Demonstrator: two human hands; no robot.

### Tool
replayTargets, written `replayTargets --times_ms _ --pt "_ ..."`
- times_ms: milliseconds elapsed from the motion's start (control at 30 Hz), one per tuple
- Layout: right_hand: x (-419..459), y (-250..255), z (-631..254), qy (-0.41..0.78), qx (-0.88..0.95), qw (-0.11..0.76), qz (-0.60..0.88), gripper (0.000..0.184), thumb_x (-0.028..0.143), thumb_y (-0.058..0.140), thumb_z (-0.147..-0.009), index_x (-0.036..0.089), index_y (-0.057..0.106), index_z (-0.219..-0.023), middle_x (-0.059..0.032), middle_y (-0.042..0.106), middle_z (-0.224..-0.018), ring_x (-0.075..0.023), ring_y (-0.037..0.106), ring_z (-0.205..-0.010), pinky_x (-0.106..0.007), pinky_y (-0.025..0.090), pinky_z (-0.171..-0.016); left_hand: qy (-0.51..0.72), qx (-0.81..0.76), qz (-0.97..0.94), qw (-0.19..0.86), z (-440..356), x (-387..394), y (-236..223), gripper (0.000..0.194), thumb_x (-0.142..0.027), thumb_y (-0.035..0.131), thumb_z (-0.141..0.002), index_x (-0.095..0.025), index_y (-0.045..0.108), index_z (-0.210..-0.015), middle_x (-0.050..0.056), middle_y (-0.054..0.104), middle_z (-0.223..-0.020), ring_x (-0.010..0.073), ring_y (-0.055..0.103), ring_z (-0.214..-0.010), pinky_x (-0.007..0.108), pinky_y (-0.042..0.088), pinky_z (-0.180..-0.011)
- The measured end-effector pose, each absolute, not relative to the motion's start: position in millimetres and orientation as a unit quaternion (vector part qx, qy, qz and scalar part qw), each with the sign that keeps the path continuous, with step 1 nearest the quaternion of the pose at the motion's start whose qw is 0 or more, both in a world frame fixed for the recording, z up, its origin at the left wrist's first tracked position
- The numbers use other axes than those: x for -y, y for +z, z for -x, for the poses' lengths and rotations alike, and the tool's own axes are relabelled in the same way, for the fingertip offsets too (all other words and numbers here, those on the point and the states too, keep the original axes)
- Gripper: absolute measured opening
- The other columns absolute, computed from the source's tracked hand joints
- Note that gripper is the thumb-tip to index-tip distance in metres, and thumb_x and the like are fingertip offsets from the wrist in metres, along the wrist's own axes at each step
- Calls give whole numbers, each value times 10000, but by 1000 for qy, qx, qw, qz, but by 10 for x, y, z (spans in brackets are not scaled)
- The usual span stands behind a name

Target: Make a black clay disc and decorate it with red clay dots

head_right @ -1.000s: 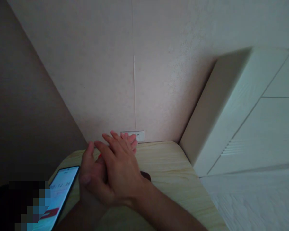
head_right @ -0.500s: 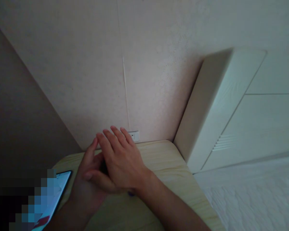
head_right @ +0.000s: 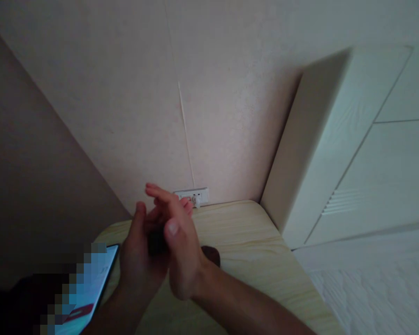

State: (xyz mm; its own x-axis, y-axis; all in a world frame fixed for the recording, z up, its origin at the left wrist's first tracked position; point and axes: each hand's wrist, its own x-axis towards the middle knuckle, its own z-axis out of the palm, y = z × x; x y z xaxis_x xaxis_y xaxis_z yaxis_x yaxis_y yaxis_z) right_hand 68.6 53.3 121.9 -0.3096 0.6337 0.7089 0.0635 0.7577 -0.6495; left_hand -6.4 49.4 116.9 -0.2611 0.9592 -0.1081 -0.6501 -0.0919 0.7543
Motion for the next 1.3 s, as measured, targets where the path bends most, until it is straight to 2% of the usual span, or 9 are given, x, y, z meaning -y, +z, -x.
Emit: replayTargets --times_ms 233,400,500,600,733,900,1000,1100,1300 --pt "-662 1247 -782 347 675 625 183 611 578 80 -1024 230 446 -1369 -127 479 -1522 -268 422 -1470 -509 401 -1175 635 -483 -340 499 -2 -466 976 462 -580 647 -880 -171 691 -668 6 592 -564 147 568 -521 227 415 -446" --pt "-756 1390 -967 307 654 653 225 510 554 232 -1036 212 596 -1140 -127 646 -1231 -265 616 -1197 -428 525 -981 652 -453 -349 499 94 -474 1067 489 -631 595 -890 -168 647 -739 -5 589 -565 110 489 -419 191 311 -360" --pt "-795 1512 -1113 315 726 527 310 330 493 537 -991 194 634 -890 -24 656 -774 -171 613 -700 -280 483 -614 685 -461 -336 454 143 -487 1117 502 -643 610 -875 -163 646 -734 -5 586 -570 101 490 -448 184 351 -396" --pt "-778 1565 -1165 235 826 377 347 437 562 627 -934 191 574 -710 18 568 -619 -129 504 -558 -256 372 -532 708 -449 -351 417 179 -490 1133 483 -634 640 -861 -173 629 -717 -26 546 -576 97 469 -480 185 356 -416" --pt "-712 1523 -1068 202 869 310 329 471 520 476 -1038 182 615 -741 -7 635 -659 -134 561 -592 -266 398 -599 717 -446 -413 342 216 -467 1186 466 -563 642 -890 -192 540 -627 -48 463 -551 104 429 -509 200 358 -453" --pt "-652 1397 -905 233 850 356 309 470 403 313 -1102 181 592 -795 -23 637 -721 -146 573 -652 -276 442 -660 732 -489 -423 214 258 -468 1202 405 -408 609 -937 -197 559 -595 -37 508 -550 118 462 -537 216 394 -508" --pt "-644 1311 -855 272 831 396 281 453 384 268 -1108 184 579 -847 -27 633 -769 -148 584 -691 -271 458 -671 759 -488 -354 246 256 -492 1140 405 -435 555 -958 -196 595 -633 -26 570 -573 125 524 -537 219 445 -511" --pt "-676 1251 -854 259 830 413 272 434 389 274 -1103 192 540 -821 -20 617 -731 -143 576 -643 -262 444 -620 747 -494 -271 353 232 -512 1107 419 -532 552 -938 -205 568 -675 -44 553 -566 112 490 -449 197 364 -385" --pt "-772 1239 -911 97 872 394 273 415 387 264 -1099 170 582 -944 -34 643 -720 -164 590 -605 -275 424 -587 721 -467 -365 358 273 -557 1142 457 -582 547 -946 -191 615 -720 -43 539 -578 103 483 -480 204 385 -451"
